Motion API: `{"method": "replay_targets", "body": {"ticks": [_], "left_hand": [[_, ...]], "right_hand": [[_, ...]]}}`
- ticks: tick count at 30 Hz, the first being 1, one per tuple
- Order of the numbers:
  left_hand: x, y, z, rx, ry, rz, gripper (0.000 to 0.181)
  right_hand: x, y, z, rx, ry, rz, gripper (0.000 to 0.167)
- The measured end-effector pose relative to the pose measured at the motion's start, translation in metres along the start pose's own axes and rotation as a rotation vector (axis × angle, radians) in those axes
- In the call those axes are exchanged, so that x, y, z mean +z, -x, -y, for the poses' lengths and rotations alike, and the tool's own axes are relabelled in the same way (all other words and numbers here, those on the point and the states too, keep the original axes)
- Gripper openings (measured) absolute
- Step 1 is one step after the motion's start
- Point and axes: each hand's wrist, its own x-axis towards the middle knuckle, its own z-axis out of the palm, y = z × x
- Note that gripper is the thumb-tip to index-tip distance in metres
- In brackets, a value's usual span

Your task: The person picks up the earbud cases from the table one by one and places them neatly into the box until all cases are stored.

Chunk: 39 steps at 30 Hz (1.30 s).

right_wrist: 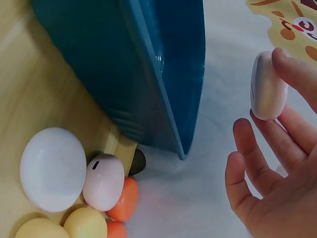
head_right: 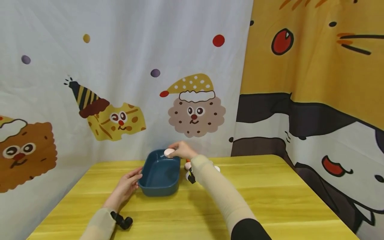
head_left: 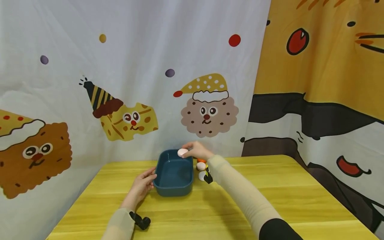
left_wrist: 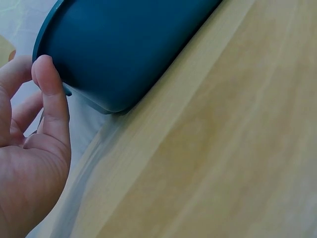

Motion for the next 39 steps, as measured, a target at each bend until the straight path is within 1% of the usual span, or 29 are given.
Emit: {"method": "replay_targets", "body": {"ticks": [7,15,18,21,27,30,36,39], "left_hand": [[-0.002,0.002,0.005,0.005,0.02,-0.007,0.054],[-0.001,0.001,0.006,0.017,0.021,-0.02,0.052],[0.0,0.001,0.006,0.016,0.014,-0.015,0.052],[0.001,0.001,0.005,0.016,0.016,-0.018,0.051],[0.002,0.001,0.004,0.02,0.024,-0.032,0.052],[0.002,0.001,0.003,0.027,0.025,-0.032,0.052],[0.001,-0.001,0.004,0.048,0.017,-0.032,0.053],[0.002,-0.001,0.005,0.049,0.018,-0.034,0.053]], "right_hand": [[0.01,-0.004,0.003,-0.001,0.002,0.001,0.049],[0.018,-0.013,0.006,-0.01,0.039,-0.019,0.049],[0.021,-0.017,0.006,0.003,0.027,-0.022,0.051],[0.024,-0.022,0.005,0.011,0.01,-0.028,0.049],[0.029,-0.027,0.007,0.002,0.002,-0.064,0.044],[0.03,-0.03,0.007,0.015,-0.017,-0.074,0.044],[0.033,-0.035,0.009,0.043,-0.024,-0.069,0.045],[0.035,-0.036,0.01,0.056,-0.044,-0.067,0.045]]}}
